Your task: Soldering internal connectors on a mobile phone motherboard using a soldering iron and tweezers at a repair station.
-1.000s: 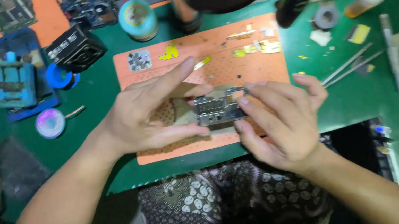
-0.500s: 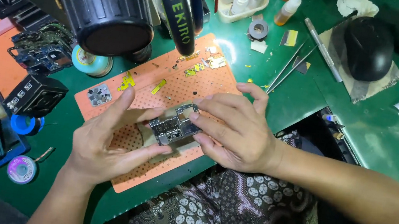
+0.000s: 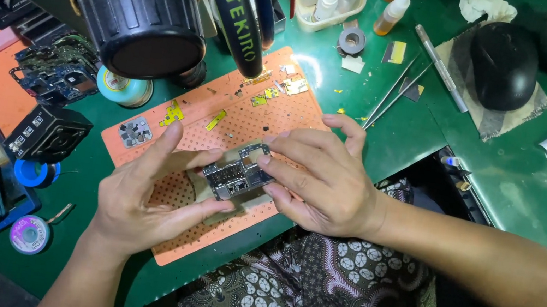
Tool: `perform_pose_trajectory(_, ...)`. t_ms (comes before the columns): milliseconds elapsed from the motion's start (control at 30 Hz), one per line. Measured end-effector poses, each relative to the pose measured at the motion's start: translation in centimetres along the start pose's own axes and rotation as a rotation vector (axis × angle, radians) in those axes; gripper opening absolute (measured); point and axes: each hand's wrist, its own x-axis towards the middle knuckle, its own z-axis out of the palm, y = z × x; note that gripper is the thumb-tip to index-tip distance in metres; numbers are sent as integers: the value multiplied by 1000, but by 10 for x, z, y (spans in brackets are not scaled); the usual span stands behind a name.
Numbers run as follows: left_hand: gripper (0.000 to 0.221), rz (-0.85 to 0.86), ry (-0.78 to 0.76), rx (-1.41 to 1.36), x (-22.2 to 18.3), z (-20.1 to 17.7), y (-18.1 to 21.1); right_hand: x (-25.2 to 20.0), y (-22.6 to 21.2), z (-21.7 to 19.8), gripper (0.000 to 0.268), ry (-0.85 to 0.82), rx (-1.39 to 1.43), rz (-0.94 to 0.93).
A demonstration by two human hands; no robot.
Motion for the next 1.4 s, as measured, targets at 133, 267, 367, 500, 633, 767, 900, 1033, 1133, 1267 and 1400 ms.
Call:
perform_pose_trajectory(133,85,-12,-2,12,-2,0,0,1,0,-1,19,-16,-9,2)
perform_pose_trajectory(267,85,0,8,63,-3,-3,-1,-3,1,3,20,-58,51,-10)
perform_pose_trajectory(367,84,-26,-20,-33,-6,-8,-1,-3,-1,8,19,-74,-7,-18)
perform_pose_trajectory(500,82,-6,-56,-76,-5,-10,-2,-2,-2,8,19,-77,-41,-23)
perform_pose_trajectory(633,81,-32,-69,-103,-7,-11,-3,-3,-3,7,20,-79,-51,-23)
perform_pose_trajectory(767,83,-27,-69,-105,-7,-11,-2,-3,-3,7,21,-79,-56,-26)
perform_pose_trajectory(900,83,-18,-63,-81,-7,-11,-2,-2,-3,7,20,-76,-48,-29)
perform_pose_trajectory(1033,83,-28,-65,-102,-9,-11,-4,-2,-4,7,20,-74,-45,-20)
perform_pose_trajectory(1133,84,-42,-71,-91,-9,-11,-4,-3,-3,7,21,-83,-53,-17)
perform_pose_trajectory(1267,84,-61,-72,-91,-9,-10,-2,-4,-3,8,21,-81,-57,-15)
perform_pose_trajectory(1400,83,-74,-110,0,-7,-11,-5,2,-5,9,20,-92,-62,-9)
